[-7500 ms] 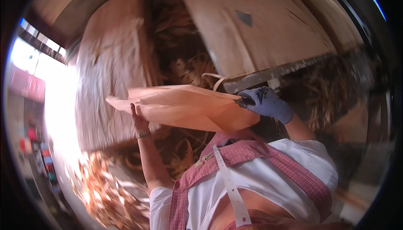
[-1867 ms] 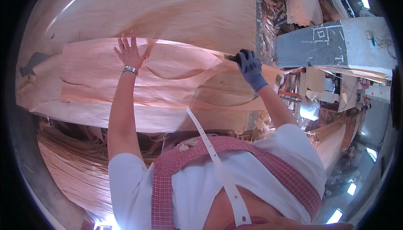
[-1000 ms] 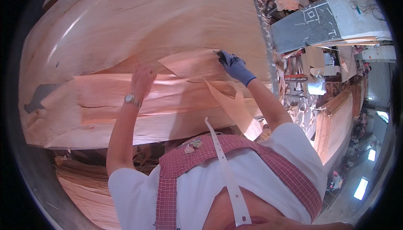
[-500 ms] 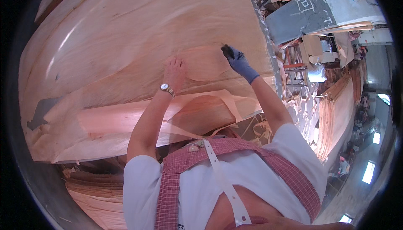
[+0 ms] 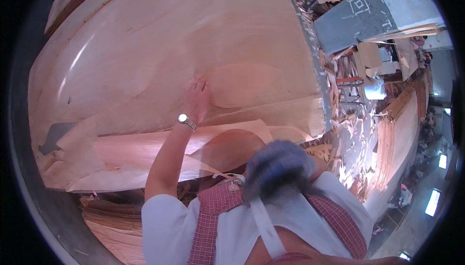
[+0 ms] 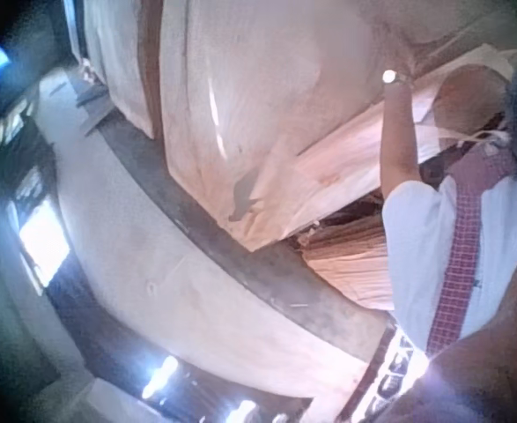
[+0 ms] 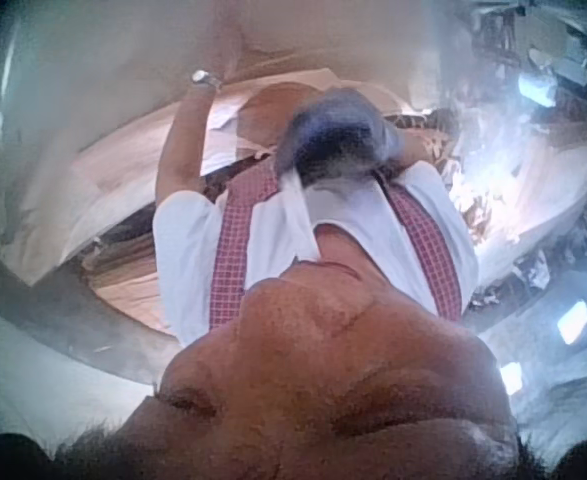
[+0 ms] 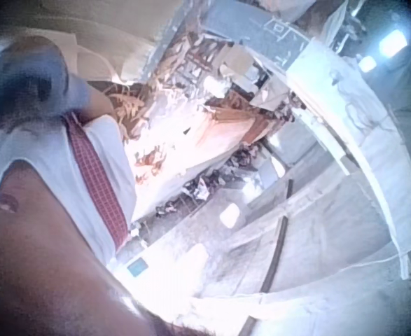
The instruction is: The person uses a knife to cut away damaged sections of wood veneer, applies tape to join pieces, and moves large veneer sheets on a work table.
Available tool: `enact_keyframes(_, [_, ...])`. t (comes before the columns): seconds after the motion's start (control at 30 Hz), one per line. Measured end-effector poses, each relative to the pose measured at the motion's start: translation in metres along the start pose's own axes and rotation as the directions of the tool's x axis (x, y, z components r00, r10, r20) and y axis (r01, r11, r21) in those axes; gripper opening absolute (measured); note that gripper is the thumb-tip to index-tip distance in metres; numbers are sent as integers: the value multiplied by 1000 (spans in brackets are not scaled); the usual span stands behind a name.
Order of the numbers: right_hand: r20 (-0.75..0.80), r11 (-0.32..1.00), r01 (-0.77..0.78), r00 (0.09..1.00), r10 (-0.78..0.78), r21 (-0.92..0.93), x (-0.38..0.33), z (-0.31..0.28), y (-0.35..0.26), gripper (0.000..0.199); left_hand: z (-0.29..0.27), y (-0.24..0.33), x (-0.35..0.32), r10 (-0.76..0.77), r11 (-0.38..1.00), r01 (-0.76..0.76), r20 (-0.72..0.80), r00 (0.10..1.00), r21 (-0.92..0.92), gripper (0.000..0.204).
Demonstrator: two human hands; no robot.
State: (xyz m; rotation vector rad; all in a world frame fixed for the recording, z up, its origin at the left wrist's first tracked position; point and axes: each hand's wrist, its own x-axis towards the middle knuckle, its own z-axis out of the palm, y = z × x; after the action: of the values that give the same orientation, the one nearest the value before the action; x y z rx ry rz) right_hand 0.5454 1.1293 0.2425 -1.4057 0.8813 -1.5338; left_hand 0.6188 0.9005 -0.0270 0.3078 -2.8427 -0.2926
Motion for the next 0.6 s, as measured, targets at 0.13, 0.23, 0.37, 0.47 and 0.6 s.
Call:
enact_keyframes(0.13, [-505, 826, -508, 660, 556, 245, 18, -33, 82, 13, -8, 6, 3, -82, 972, 113, 157, 984, -204, 34])
enact_keyframes(0.23, [-605, 719, -604, 443, 662, 344, 14, -89, 196, 26, -1, -9, 6, -65, 972, 72, 40, 997, -226, 48])
enact_keyframes(0.37, [-620, 645, -682, 351, 702, 345, -4, -120, 264, 24, -11, -9, 29, 36, 969, -26, 35, 999, -247, 61])
enact_keyframes(0.47, [-576, 608, -727, 360, 734, 321, -6, -121, 265, 27, -1, -10, 36, 51, 998, -46, 192, 980, -35, 63])
enact_keyframes(0.6, [-733, 502, -854, 428, 528, -137, -40, -122, 264, 28, 2, -6, 40, 41, 998, -50, 208, 977, 35, 60])
